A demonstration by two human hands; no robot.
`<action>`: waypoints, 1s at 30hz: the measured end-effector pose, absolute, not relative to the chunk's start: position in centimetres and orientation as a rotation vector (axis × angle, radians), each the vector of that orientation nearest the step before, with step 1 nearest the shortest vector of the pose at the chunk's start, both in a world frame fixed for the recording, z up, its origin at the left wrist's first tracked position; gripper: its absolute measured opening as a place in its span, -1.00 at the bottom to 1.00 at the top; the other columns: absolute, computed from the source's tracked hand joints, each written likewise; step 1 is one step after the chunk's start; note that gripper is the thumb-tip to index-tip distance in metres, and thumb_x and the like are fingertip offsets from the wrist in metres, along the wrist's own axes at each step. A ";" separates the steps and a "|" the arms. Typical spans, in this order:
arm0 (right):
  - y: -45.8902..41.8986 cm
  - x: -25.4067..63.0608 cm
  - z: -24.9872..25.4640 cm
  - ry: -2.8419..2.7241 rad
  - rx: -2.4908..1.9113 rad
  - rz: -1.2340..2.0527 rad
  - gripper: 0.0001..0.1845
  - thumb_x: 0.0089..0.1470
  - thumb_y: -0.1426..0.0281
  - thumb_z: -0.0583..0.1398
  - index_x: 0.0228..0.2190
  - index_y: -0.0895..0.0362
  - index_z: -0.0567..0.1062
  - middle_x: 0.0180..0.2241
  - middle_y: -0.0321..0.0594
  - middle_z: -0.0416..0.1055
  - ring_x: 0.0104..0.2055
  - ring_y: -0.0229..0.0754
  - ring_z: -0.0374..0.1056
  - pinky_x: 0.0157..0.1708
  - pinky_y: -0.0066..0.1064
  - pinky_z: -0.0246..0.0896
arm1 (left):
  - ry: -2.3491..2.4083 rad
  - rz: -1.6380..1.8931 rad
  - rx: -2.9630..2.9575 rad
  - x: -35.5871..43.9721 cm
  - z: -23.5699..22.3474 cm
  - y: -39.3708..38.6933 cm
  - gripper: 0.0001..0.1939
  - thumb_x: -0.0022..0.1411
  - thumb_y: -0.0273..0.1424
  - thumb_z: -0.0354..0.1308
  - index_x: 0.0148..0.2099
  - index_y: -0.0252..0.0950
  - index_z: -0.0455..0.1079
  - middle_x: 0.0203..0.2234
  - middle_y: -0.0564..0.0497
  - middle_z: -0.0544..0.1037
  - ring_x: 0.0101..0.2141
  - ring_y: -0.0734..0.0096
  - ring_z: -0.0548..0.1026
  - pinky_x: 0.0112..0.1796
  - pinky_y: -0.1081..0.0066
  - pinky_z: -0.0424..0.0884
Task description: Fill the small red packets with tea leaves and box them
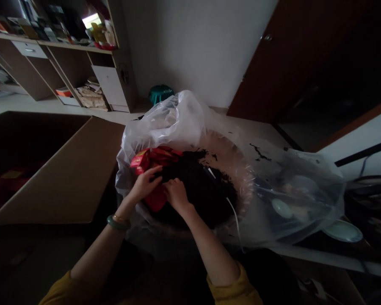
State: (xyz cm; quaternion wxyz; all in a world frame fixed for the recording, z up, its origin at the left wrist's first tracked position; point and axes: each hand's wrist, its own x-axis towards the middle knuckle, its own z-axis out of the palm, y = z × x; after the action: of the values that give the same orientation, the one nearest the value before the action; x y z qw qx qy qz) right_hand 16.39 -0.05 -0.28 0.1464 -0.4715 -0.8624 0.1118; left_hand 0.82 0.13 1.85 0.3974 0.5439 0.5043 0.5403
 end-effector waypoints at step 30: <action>-2.7 20.8 -0.6 -1.735 -1.176 0.005 -0.78 0.21 0.36 0.09 -0.22 0.07 0.54 -0.19 -0.09 0.47 -0.08 -0.08 0.37 -0.03 -0.13 0.33 | 1.313 1.226 1.293 7.3 -0.4 -3.8 -0.71 0.05 -0.23 0.19 -0.32 -0.34 0.58 -0.62 0.06 0.53 -0.58 0.45 0.39 -0.53 0.52 0.26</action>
State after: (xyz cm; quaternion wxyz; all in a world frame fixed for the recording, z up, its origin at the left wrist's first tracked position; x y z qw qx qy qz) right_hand 20.85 -2.70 -0.63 0.4994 -0.4862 -0.7171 0.0022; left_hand 7.32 -3.77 -0.37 0.4475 0.5223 0.5306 0.4954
